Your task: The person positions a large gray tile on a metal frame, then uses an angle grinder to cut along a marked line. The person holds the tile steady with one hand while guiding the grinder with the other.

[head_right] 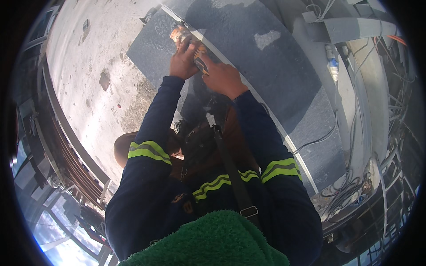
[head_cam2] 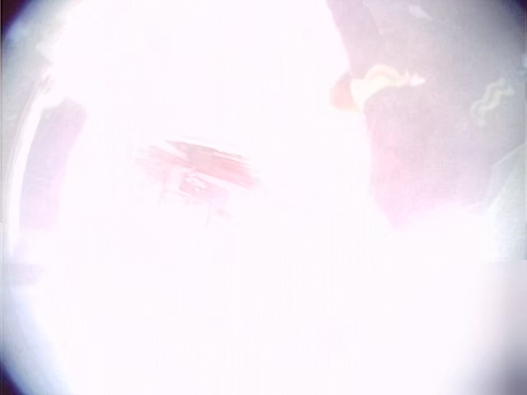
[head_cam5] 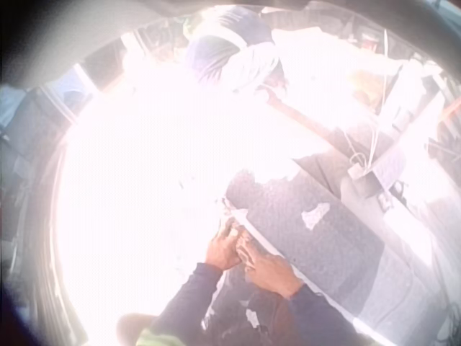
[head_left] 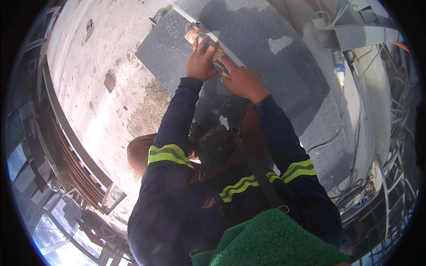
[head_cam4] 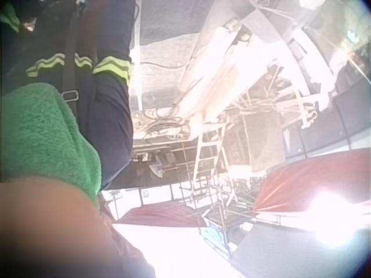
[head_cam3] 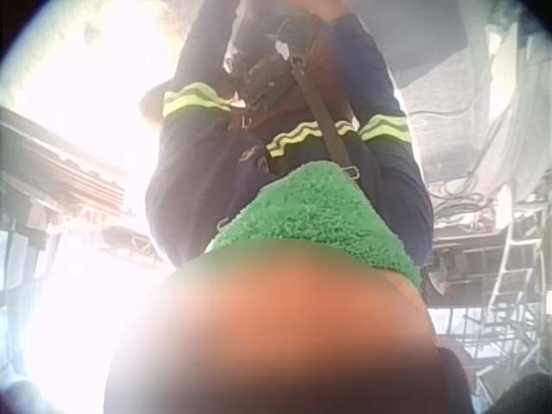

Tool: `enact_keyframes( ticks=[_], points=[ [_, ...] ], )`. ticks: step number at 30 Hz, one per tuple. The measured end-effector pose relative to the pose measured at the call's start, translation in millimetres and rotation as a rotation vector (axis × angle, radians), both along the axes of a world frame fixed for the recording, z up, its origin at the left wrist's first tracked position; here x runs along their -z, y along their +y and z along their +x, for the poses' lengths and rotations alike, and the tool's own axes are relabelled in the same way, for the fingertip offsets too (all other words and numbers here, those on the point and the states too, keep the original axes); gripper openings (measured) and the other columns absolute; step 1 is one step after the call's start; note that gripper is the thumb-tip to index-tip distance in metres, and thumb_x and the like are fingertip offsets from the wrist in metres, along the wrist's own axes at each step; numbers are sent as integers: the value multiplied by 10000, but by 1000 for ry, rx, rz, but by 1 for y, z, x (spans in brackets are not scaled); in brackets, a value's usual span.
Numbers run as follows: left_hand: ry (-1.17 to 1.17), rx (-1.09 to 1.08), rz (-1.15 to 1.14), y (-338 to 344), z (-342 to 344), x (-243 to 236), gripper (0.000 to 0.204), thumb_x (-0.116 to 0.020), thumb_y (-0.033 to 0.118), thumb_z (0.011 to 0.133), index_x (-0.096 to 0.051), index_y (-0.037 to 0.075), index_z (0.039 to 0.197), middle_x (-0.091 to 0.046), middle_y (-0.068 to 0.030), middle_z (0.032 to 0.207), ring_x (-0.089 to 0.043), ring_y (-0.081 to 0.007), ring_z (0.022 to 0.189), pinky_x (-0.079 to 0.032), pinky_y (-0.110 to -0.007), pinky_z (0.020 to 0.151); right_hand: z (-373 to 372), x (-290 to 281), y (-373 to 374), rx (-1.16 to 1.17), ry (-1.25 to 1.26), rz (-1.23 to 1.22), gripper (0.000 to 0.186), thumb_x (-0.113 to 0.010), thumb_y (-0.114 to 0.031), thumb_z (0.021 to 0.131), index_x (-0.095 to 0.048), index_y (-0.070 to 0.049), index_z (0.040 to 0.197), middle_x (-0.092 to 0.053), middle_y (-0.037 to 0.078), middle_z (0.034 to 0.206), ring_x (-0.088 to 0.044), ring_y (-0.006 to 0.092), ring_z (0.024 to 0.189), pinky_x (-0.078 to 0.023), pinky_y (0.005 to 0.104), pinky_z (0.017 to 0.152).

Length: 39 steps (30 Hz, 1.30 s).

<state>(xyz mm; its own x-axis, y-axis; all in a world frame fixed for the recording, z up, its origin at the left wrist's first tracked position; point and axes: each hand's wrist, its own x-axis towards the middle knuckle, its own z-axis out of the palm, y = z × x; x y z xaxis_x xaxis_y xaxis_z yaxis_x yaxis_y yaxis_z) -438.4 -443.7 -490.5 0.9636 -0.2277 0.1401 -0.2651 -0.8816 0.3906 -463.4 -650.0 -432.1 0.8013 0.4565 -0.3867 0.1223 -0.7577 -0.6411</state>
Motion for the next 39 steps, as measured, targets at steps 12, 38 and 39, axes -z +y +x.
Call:
enact_keyframes(
  ticks=[12,38,39],
  points=[
    [54,10,-37,45,54,18,743,-898,246,734,-603,283,1415,-500,-90,1596,-445,-583,1458,-605,-580,1026,51,13,35,-24,-24,22,729,-627,-311,971,-347,-233,1640,-764,237,1113,-736,448,1066,-561,568,944],
    [54,-18,8,32,42,10,787,-920,254,706,-599,275,1424,-516,-76,1574,-453,-587,1450,-597,-604,1028,39,6,27,-5,-31,29,688,-648,-286,959,-396,-224,1597,-766,236,1084,-746,438,1035,-580,553,885],
    [68,-18,-11,37,49,11,781,-919,251,709,-601,273,1423,-520,-79,1571,-453,-590,1447,-597,-602,1029,44,8,30,1,-54,48,682,-647,-285,959,-403,-221,1593,-766,239,1079,-745,439,1037,-579,551,886]
  ],
)
